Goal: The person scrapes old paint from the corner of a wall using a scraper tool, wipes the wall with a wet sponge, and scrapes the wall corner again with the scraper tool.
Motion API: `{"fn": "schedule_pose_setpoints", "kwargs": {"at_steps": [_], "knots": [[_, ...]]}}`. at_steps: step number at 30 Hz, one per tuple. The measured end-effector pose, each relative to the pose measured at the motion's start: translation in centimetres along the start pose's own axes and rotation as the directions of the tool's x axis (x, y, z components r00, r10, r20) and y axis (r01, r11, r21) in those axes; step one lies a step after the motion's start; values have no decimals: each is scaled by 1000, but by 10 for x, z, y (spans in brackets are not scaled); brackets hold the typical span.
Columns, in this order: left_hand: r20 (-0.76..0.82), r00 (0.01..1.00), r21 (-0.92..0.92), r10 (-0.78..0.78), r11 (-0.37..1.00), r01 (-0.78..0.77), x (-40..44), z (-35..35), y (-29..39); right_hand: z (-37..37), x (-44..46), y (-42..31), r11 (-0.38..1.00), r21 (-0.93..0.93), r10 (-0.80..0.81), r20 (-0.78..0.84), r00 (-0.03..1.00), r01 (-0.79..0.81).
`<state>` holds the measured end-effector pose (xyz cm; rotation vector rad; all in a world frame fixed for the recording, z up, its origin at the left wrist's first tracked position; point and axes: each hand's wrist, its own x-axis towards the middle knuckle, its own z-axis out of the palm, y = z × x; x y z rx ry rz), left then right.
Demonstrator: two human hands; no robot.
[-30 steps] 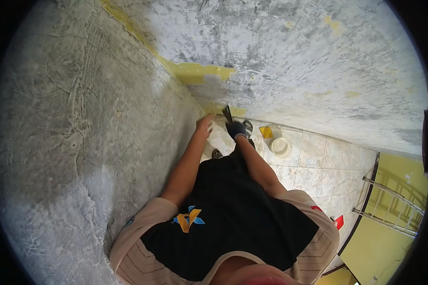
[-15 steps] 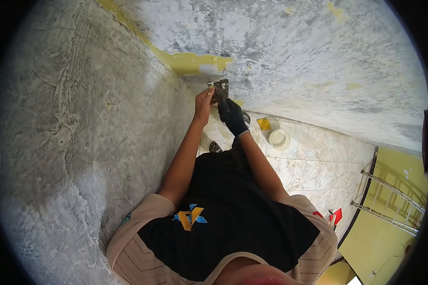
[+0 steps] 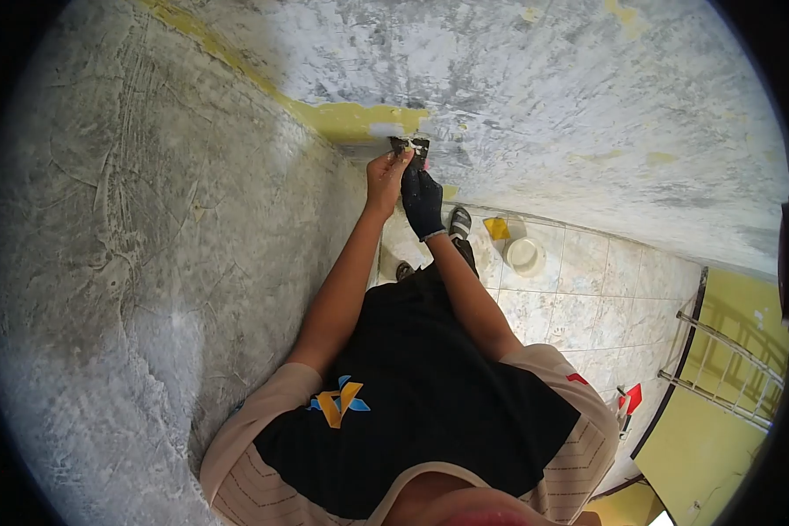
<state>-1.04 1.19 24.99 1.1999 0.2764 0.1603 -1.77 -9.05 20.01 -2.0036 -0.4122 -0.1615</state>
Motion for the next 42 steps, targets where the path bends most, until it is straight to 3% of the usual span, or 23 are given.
{"fn": "schedule_pose_setpoints", "kwargs": {"at_steps": [1,3,6,7,8,10,11,14,20,24,27,29,31,34,36,37,38,40,41,42], "knots": [[-21,1000,-35,0,999,-1,-4,6,6,1,0,-4,1000,4,-2,7,1000,2],[-48,999,-69,6,998,-9,-11,16,19,-1,-1,-19,957,184,227,14,974,-225],[-77,997,-88,-2,996,-5,-11,19,24,2,-3,-23,989,92,126,-68,990,-119],[-87,996,-64,6,998,-12,-10,17,22,0,-1,-27,984,-157,-97,-109,989,79],[-97,995,-43,14,999,-18,-8,16,19,-1,2,-30,984,-154,-102,-105,989,85],[-106,994,-59,15,998,-21,-12,16,17,-3,1,-35,967,169,199,-43,979,-190],[-113,994,-76,15,997,-24,-13,18,20,-3,0,-32,997,54,68,-92,993,-63],[-133,991,-121,1,993,-17,-16,23,23,-7,-2,-37,997,-47,-63,-133,989,57],[-135,991,-172,3,985,-27,-15,26,17,-10,2,-20,992,-124,17,25,1000,-14],[-119,992,-202,-43,979,18,-14,27,23,-13,1,-30,998,39,62,-72,995,-59],[-130,991,-186,4,982,-28,-14,30,26,-21,10,-39,999,26,-19,-96,995,22],[-123,992,-190,14,981,-37,-20,35,45,-25,13,-42,981,-152,-130,-29,991,124],[-101,994,-188,30,981,-48,-13,34,56,-35,40,-60,987,-111,-123,-31,992,119],[-93,983,-36,161,986,-165,0,28,66,-25,45,-71,987,-44,-159,-117,980,155],[-138,990,-130,40,990,-58,-18,40,75,-23,29,-71,995,78,-59,-126,990,70],[-214,964,107,159,985,-139,-6,19,32,-19,22,-56,996,87,-30,-87,996,38],[-207,965,96,159,985,-141,-5,19,22,-15,18,-41,996,74,-34,-92,995,41],[-202,979,-31,-11,1000,5,-15,24,13,-13,5,-23,999,-22,-47,-22,999,47],[-199,980,-37,-12,999,5,-12,27,16,-13,4,-18,976,-163,-154,-41,987,145],[-174,984,-88,-40,996,25,-17,27,17,-13,-1,-12,977,-165,-143,-33,989,135]]}}
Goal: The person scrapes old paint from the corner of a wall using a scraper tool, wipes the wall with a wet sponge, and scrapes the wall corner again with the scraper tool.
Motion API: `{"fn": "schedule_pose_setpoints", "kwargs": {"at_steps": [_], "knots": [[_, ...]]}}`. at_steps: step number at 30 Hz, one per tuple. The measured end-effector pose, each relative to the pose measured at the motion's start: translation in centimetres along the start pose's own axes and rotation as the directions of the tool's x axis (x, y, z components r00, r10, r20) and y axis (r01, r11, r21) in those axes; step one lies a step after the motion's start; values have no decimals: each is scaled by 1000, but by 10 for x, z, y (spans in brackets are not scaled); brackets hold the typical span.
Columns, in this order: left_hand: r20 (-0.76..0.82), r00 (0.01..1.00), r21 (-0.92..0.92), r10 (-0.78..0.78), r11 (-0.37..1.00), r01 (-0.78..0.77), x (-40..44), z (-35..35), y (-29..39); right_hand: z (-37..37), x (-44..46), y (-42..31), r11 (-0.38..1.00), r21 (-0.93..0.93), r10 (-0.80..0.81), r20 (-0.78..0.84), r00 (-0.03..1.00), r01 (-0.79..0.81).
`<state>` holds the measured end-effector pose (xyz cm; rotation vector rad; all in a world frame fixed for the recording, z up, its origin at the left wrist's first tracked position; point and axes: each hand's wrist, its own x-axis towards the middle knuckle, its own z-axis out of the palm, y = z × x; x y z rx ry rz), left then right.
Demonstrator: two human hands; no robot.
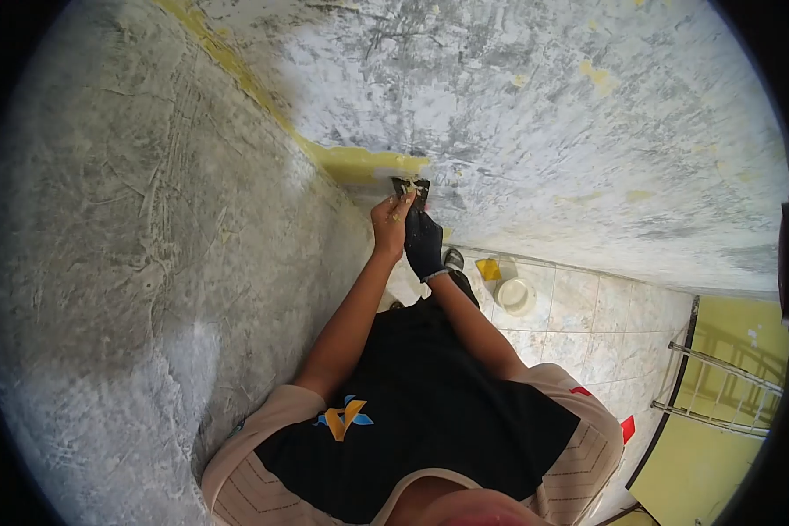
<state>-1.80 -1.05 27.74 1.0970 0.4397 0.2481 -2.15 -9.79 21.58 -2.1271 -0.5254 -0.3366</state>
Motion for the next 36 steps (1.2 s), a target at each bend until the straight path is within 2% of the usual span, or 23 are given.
{"fn": "schedule_pose_setpoints", "kwargs": {"at_steps": [2,6,8,9,11,12,14,15,17,19,21,22,25,26,28,29,31,32,34,35,36], "knots": [[24,999,-46,-31,998,32,-1,-1,-3,-8,7,-3,999,-11,50,98,994,-49],[62,997,-120,-44,992,51,-1,3,0,-11,7,-12,998,-20,65,72,995,-64],[73,996,-146,-52,987,62,-2,10,16,-12,10,-18,985,66,159,24,987,-160],[94,996,-109,-11,994,21,-1,14,26,-13,14,-22,986,62,155,32,987,-156],[102,994,-81,27,997,-19,-6,12,25,-23,27,-41,948,262,210,-90,974,-180],[87,995,-67,47,997,-41,-4,12,23,-25,28,-44,950,261,198,-91,976,-169],[62,995,-63,80,995,-76,-4,20,34,-31,31,-50,999,44,-17,-150,989,23],[55,997,-102,56,994,-50,-10,21,36,-33,29,-52,999,46,-17,-134,991,24],[48,998,-145,34,989,-27,-10,28,48,-46,40,-64,950,245,212,-52,976,-194],[81,989,-35,123,992,-121,-2,28,56,-41,41,-64,938,285,219,-52,974,-196],[78,989,-23,122,992,-121,-5,31,58,-38,47,-64,921,357,201,-92,975,-157],[57,993,-12,107,994,-107,-8,29,54,-33,40,-55,923,357,192,-95,977,-147],[20,999,-52,45,998,-44,-11,27,28,-26,18,-34,991,105,91,-96,991,-80],[14,999,-55,44,998,-43,-13,27,29,-26,16,-33,991,105,89,-89,992,-80],[28,999,-153,-39,987,43,-17,30,36,-26,15,-29,942,267,208,6,978,-202],[31,999,-149,-33,988,37,-10,33,46,-30,28,-32,942,272,205,1,979,-197],[60,974,188,217,956,-225,-4,34,53,-40,41,-39,994,80,75,-38,996,-72],[66,977,194,205,957,-214,-8,32,50,-44,38,-45,993,79,89,-40,995,-86],[49,984,116,170,978,-175,-4,35,52,-48,47,-52,993,115,2,-99,995,9],[14,975,103,221,970,-221,-17,43,63,-40,40,-45,997,30,-66,-155,986,72],[14,976,97,220,971,-220,-21,43,54,-38,28,-36,997,24,-69,-153,986,73]]}}
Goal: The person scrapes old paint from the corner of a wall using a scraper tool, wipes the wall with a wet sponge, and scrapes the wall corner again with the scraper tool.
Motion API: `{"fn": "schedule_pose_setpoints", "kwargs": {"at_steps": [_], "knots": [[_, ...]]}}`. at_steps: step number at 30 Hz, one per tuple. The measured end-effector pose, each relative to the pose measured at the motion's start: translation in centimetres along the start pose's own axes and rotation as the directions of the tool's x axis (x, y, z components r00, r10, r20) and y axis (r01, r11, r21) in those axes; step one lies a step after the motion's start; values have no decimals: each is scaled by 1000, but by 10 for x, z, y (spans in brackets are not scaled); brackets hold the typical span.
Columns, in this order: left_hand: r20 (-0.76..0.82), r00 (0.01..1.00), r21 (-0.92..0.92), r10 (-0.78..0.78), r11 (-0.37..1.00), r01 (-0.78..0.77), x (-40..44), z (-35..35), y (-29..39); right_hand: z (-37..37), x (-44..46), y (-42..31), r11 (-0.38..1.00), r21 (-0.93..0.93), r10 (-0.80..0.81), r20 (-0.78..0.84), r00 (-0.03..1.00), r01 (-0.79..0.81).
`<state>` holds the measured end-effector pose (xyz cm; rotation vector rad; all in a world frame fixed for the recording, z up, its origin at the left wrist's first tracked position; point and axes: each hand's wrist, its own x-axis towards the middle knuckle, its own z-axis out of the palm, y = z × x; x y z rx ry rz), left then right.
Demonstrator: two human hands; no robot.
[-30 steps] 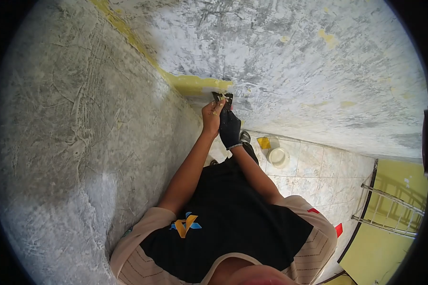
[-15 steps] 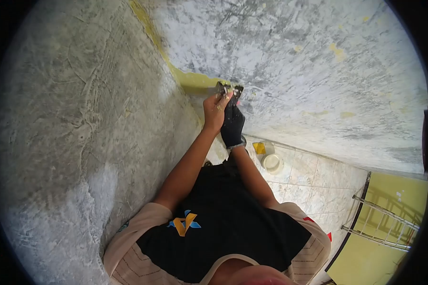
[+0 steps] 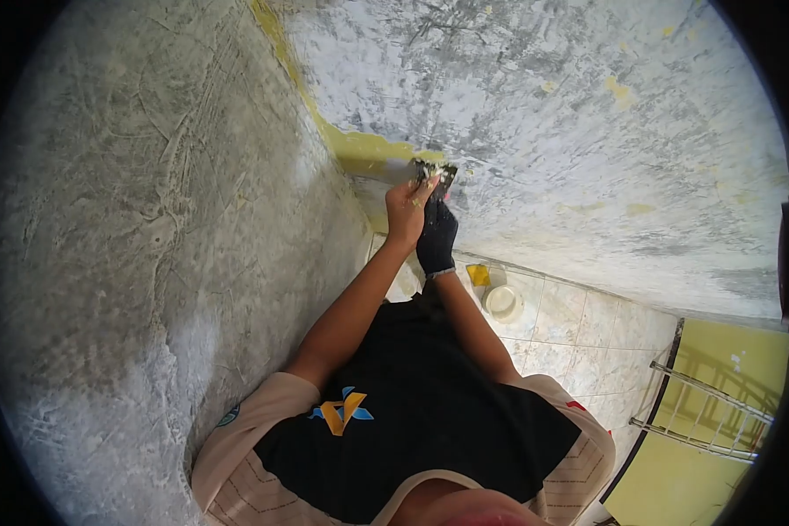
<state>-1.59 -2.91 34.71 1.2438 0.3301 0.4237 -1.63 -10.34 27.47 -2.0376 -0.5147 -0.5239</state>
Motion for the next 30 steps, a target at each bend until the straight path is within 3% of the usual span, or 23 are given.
{"fn": "schedule_pose_setpoints", "kwargs": {"at_steps": [2,4,6,7,8,11,14,18,21,23,26,28,30], "knots": [[19,977,-188,-211,959,211,-3,1,-11,-4,-9,4,968,54,235,156,959,-246],[12,978,-239,-209,949,205,1,1,-20,-5,-6,6,975,26,213,160,964,-220],[4,995,-30,-100,994,100,12,-7,-28,-11,10,-4,948,212,217,120,969,-239],[37,991,-174,-127,976,132,5,2,-4,-15,13,-6,975,165,134,112,985,-151],[34,990,-171,-136,975,140,3,2,-15,-16,7,-2,973,164,142,117,983,-161],[17,974,-260,-225,940,221,0,3,-33,-19,1,7,982,-181,-16,188,982,51],[40,961,-399,-272,878,265,-4,9,-7,-27,6,1,997,-51,64,206,976,-55],[69,966,-384,-250,887,257,1,5,-32,-29,12,-3,983,60,162,181,970,-176],[8,975,-358,-223,910,211,1,9,-33,-35,16,-3,988,-34,154,254,955,-150],[18,957,-409,-289,872,271,-3,14,-2,-43,29,-16,994,-74,96,279,956,-78],[35,953,-389,-302,874,292,-4,12,-13,-37,19,-5,988,-135,112,265,958,-79],[15,956,-393,-294,877,277,-3,10,-28,-36,15,5,993,-65,108,267,958,-94],[-6,949,-302,-314,905,298,-8,0,-37,-37,6,8,996,-88,29,295,955,-3]]}}
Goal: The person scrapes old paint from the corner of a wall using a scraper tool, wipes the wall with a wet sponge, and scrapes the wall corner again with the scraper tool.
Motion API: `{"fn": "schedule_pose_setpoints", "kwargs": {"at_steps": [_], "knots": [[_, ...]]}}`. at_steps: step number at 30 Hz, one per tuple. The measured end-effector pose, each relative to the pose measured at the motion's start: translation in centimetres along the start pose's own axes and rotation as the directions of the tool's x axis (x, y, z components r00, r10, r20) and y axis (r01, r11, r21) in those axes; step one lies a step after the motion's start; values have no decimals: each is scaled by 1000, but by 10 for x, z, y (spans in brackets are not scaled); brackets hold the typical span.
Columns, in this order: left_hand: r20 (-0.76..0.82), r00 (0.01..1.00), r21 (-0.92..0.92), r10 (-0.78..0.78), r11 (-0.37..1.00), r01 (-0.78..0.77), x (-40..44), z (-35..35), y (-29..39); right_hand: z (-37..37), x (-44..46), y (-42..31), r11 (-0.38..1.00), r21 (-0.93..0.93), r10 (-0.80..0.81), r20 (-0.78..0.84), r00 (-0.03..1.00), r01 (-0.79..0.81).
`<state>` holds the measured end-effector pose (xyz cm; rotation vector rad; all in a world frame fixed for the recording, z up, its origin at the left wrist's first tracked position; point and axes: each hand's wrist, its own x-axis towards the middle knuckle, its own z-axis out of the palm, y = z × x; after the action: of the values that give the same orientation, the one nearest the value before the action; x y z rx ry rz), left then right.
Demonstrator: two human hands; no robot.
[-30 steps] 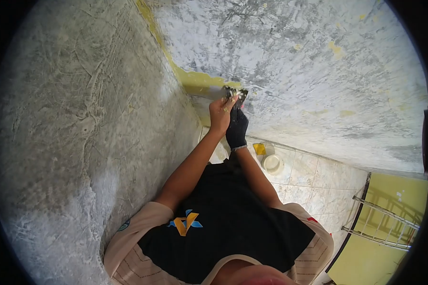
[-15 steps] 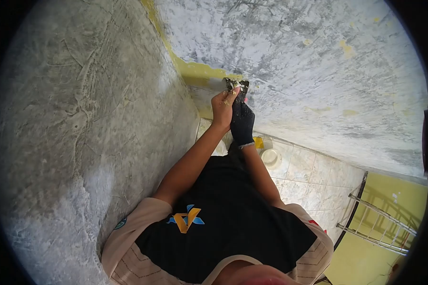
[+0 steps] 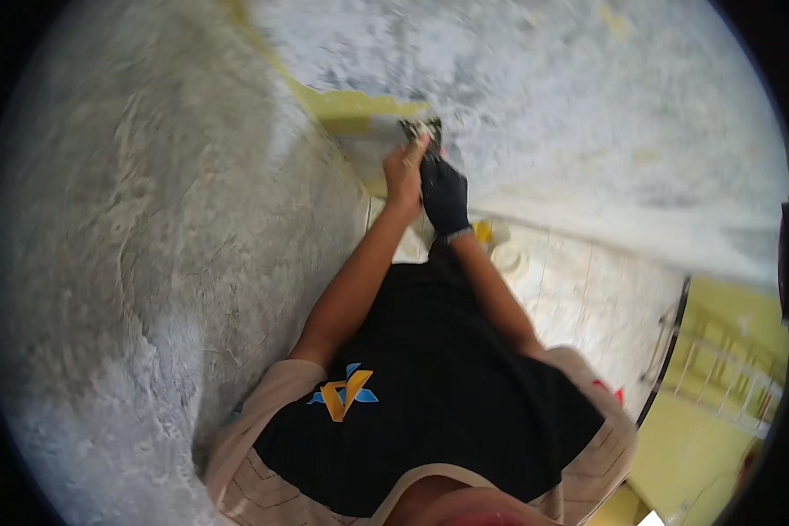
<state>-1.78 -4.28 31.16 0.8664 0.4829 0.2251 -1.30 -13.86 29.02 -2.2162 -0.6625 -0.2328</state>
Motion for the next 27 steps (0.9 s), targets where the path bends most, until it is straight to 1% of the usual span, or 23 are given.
{"fn": "schedule_pose_setpoints", "kwargs": {"at_steps": [1,2,3,4,5,6,8,10,11,12,13,14,15,16,17,18,19,20,22,24,25,26,27], "knots": [[59,998,185,24,982,-34,1,-11,14,-25,12,-38,911,316,267,35,963,-264],[140,962,416,232,868,-270,2,-24,22,-13,10,-37,876,392,299,19,954,-282],[308,866,564,393,658,-499,10,-39,31,12,11,-22,956,291,94,-209,973,-30],[428,873,668,233,570,-479,53,-74,63,12,8,-30,911,328,284,-65,957,-248],[446,892,764,78,486,-424,33,-59,97,28,-6,-34,984,171,106,-307,946,-55],[363,919,581,154,733,-353,-15,-46,105,33,-27,-26,930,225,291,38,956,-292],[515,856,592,51,701,-398,-28,-52,113,19,-90,-46,998,-38,-56,-76,996,53],[450,890,567,-67,792,-228,-19,-15,106,15,-142,-8,874,483,125,-126,984,-49],[547,837,589,-30,725,-358,-28,-20,100,-5,-180,19,989,56,147,-212,966,-139],[527,841,671,-118,665,-328,-25,-56,101,-72,-208,-9,938,49,344,-16,939,-342],[505,842,739,-191,600,-307,-24,-92,95,-63,-269,25,886,196,453,-173,875,-420],[421,888,748,-186,624,-224,-20,-105,88,-63,-303,51,701,517,674,-254,694,-491],[345,922,734,-178,663,-147,-22,-112,83,-72,-335,56,660,519,751,-419,511,-543],[362,914,740,-184,652,-162,-32,-101,77,-93,-367,65,606,339,786,-395,476,-719],[289,949,773,-129,616,-151,-51,-100,72,-85,-410,95,401,623,910,-356,213,-671],[224,973,790,-50,594,-151,-61,-91,62,-104,-428,92,165,912,986,-144,84,-375],[226,973,785,-36,598,-160,-66,-83,50,-104,-453,109,257,794,962,-267,65,-551],[211,970,794,-124,600,-96,-76,-83,42,-111,-472,118,129,822,986,-168,-19,-554],[206,955,769,-215,639,-22,-90,-69,15,-125,-496,128,300,450,945,-259,198,-841],[181,952,761,-247,648,23,-120,-60,-18,-126,-491,121,491,346,871,-224,438,-799],[179,947,778,-267,628,30,-130,-49,-36,-125,-477,116,246,524,954,19,300,-816],[194,927,780,-323,624,54,-137,-47,-51,-140,-429,87,56,776,941,169,293,-628],[212,902,783,-376,617,73,-141,-48,-65,-120,-427,100,190,682,915,138,379,-706]]}}
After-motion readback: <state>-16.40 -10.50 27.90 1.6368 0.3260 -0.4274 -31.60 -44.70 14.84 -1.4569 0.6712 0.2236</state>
